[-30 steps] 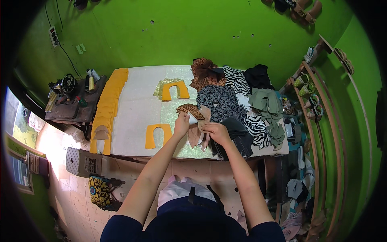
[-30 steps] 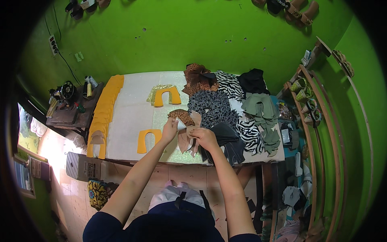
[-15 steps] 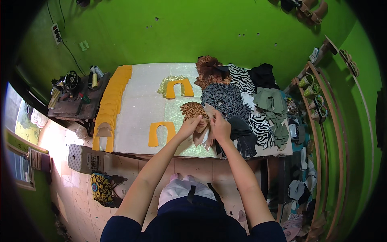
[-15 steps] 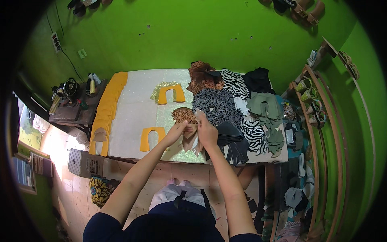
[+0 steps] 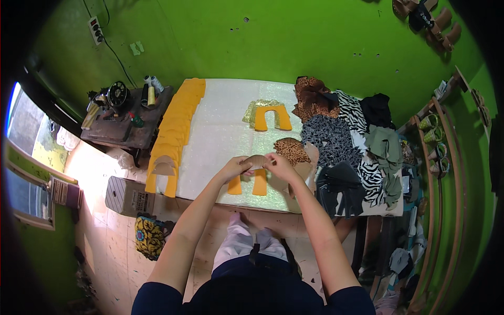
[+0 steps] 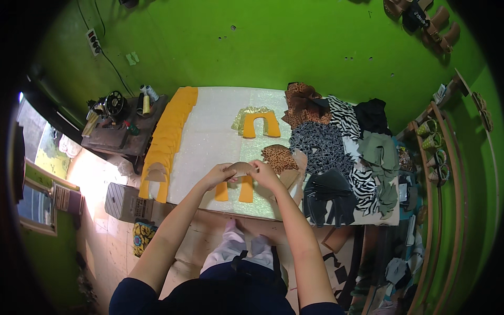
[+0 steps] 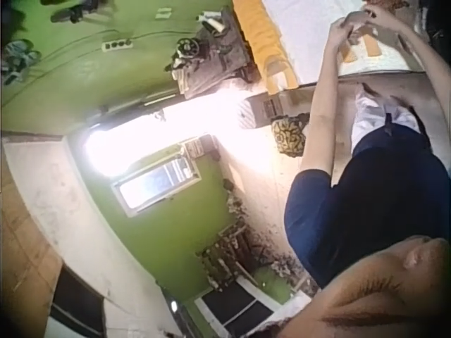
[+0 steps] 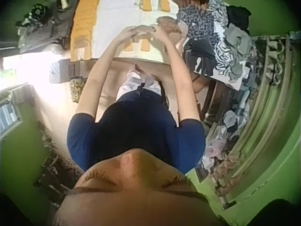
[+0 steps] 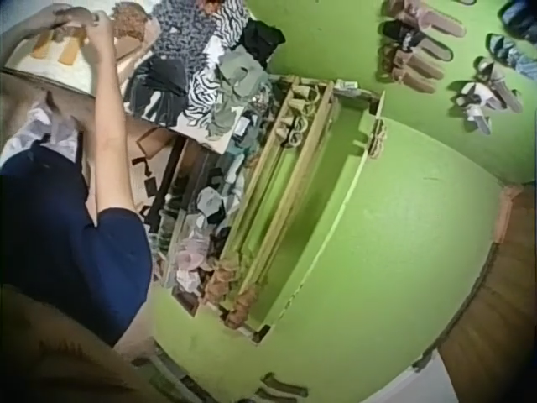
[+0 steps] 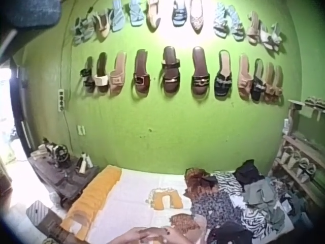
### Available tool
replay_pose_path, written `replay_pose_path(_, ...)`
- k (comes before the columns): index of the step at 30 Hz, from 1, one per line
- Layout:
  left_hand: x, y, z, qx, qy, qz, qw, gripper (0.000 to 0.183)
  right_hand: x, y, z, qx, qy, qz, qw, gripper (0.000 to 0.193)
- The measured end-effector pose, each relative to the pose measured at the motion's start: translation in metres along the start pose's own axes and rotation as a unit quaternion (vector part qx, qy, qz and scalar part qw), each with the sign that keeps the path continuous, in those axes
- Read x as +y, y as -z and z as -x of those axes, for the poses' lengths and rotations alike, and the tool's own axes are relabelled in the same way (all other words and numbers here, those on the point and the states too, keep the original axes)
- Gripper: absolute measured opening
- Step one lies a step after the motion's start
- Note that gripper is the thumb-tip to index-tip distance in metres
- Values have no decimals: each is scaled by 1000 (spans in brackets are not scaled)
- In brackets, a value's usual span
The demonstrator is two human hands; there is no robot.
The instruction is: Inspecting and sorting various cut fabric and patterned pieces for shoe assembly.
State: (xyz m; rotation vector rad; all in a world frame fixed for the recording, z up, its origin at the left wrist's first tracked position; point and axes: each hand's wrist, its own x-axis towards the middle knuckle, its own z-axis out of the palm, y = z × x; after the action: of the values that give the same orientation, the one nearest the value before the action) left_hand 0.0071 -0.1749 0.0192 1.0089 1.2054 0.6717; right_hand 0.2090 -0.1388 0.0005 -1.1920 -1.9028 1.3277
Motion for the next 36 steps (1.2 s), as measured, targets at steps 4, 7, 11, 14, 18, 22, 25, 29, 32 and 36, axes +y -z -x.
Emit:
replay_pose_path(4, -12, 34, 0, 36, 15, -82, 996, 20, 2, -23, -20, -35, -48, 8, 998, 20)
replay_pose_path(7, -29, 51, 0, 50, 30, -141, 988, 16, 5, -33, -23, 9, -90, 60, 994, 16)
replay_pose_path(11, -39, 52, -6, 57, 28, -165, 984, 16, 18, -46, -24, 11, -148, 160, 976, 18)
replay_pose_path(14, -44, 55, -15, 60, 0, -206, 977, 16, 21, -50, -26, 39, -177, 201, 963, 19)
replay_pose_path(18, -48, 58, -21, 64, -27, -354, 933, 20, 11, -56, -30, 31, -204, 233, 950, 19)
replay_pose_path(22, -43, 52, -24, 66, -16, -442, 894, 22, -4, -60, -33, 5, -237, 300, 924, 20)
replay_pose_path(25, -41, 49, -26, 77, 17, -472, 878, 29, -8, -60, -38, -4, -261, 348, 901, 26)
replay_pose_path(29, -42, 53, -19, 91, 18, -499, 861, 38, -33, -47, -43, -19, -277, 404, 872, 38)
replay_pose_path(32, -49, 52, -9, 135, -89, -563, 811, 48, -32, -67, -38, 47, -173, 441, 879, 50)
replay_pose_path(36, -50, 50, -3, 204, -185, -567, 777, 61, -22, -101, -27, 153, -70, 446, 879, 74)
